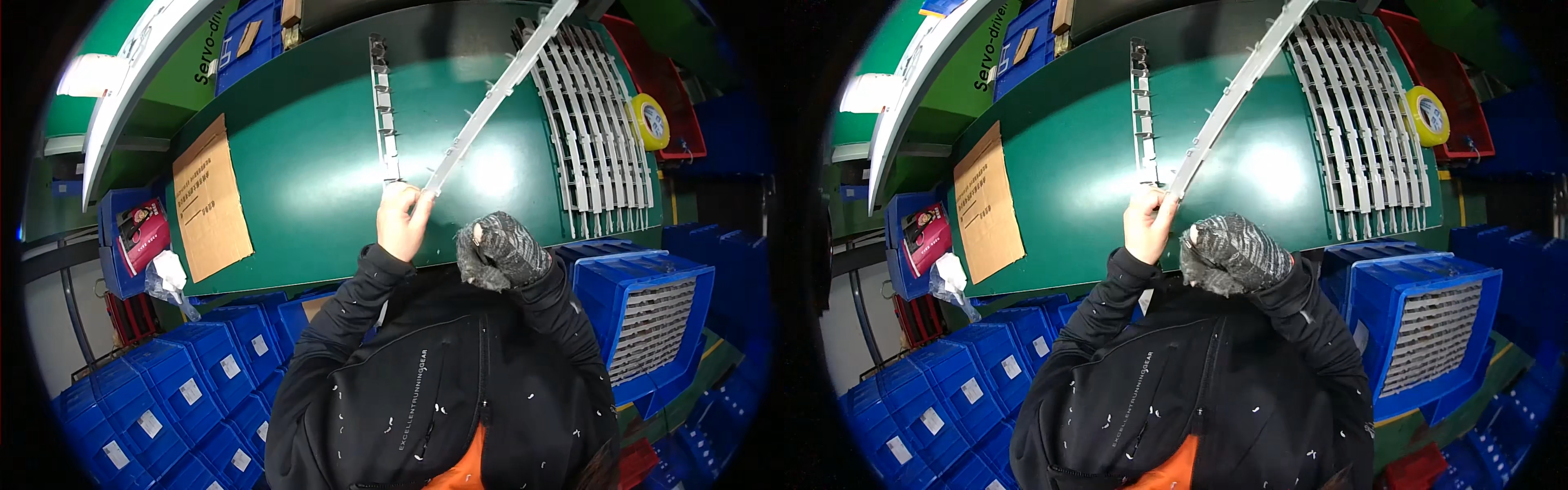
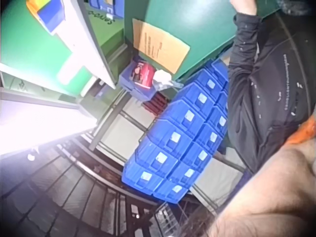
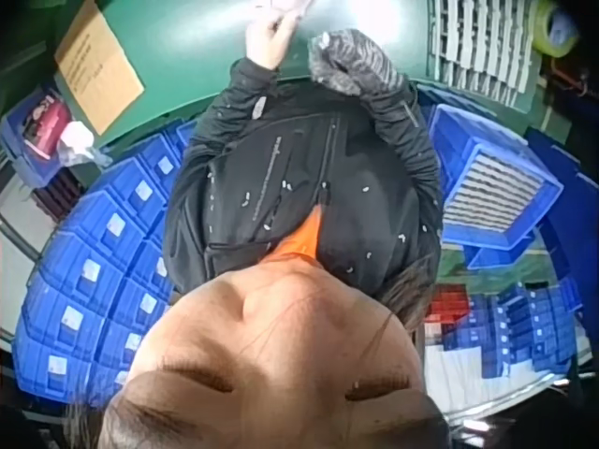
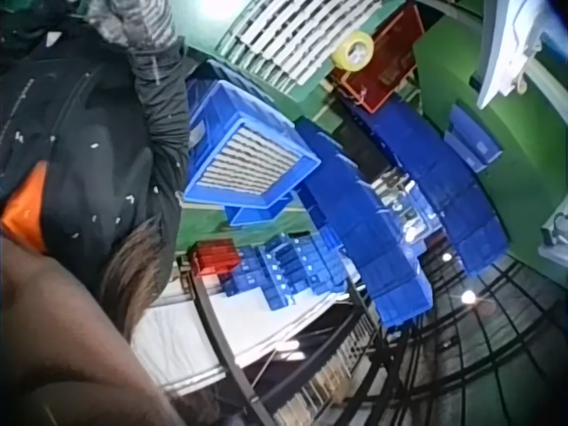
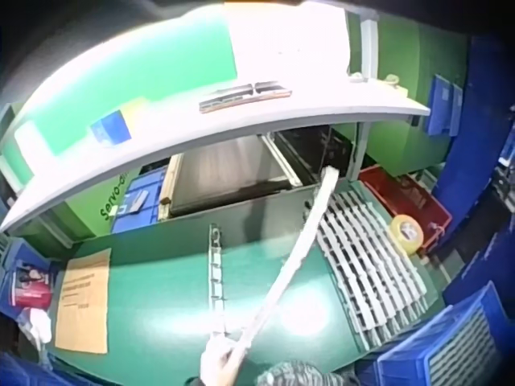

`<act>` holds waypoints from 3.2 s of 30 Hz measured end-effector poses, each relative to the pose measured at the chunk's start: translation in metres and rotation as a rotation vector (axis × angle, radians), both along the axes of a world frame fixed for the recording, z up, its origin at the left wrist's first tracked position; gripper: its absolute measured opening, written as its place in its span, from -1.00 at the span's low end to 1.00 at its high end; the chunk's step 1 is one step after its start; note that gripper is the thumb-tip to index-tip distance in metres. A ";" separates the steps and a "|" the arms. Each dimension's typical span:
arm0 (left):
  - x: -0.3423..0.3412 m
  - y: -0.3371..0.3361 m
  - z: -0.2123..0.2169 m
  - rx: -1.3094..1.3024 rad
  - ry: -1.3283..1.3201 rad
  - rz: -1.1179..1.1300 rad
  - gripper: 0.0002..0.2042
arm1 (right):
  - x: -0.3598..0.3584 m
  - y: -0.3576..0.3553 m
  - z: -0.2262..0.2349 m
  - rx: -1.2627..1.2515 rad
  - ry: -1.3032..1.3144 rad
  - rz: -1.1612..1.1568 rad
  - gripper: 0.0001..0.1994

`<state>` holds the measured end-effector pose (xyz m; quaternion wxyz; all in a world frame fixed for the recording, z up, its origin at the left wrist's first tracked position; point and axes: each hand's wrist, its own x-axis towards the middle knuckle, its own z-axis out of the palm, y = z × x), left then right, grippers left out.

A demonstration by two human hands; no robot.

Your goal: The person trims excess material from plastic parts using a blade, retrieves additional plastic parts from behind the workstation, and trims them with the blade.

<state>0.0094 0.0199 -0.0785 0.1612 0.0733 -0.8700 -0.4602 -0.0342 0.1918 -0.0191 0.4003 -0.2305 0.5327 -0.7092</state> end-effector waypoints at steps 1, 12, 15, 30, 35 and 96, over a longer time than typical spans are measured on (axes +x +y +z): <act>0.002 0.004 -0.004 0.007 0.002 0.002 -0.83 | -0.005 0.004 0.006 0.044 0.001 0.061 -0.55; 0.021 0.032 -0.014 -0.197 -0.176 -0.178 -0.54 | -0.014 -0.027 -0.101 0.707 0.452 -0.599 -0.54; 0.013 0.006 -0.011 -0.323 -0.133 0.060 -0.47 | -0.020 -0.011 -0.113 0.689 0.538 -0.707 -0.62; -0.024 -0.038 -0.071 0.349 -0.250 0.124 -0.60 | -0.022 0.002 -0.082 0.254 -0.167 -0.631 -0.83; -0.026 -0.011 -0.078 0.140 -0.341 0.069 -0.54 | -0.020 0.004 -0.102 0.268 -0.138 -0.614 -0.88; 0.101 -0.112 0.002 -0.092 0.208 0.623 -0.71 | 0.048 -0.123 -0.115 0.637 1.080 0.654 -0.69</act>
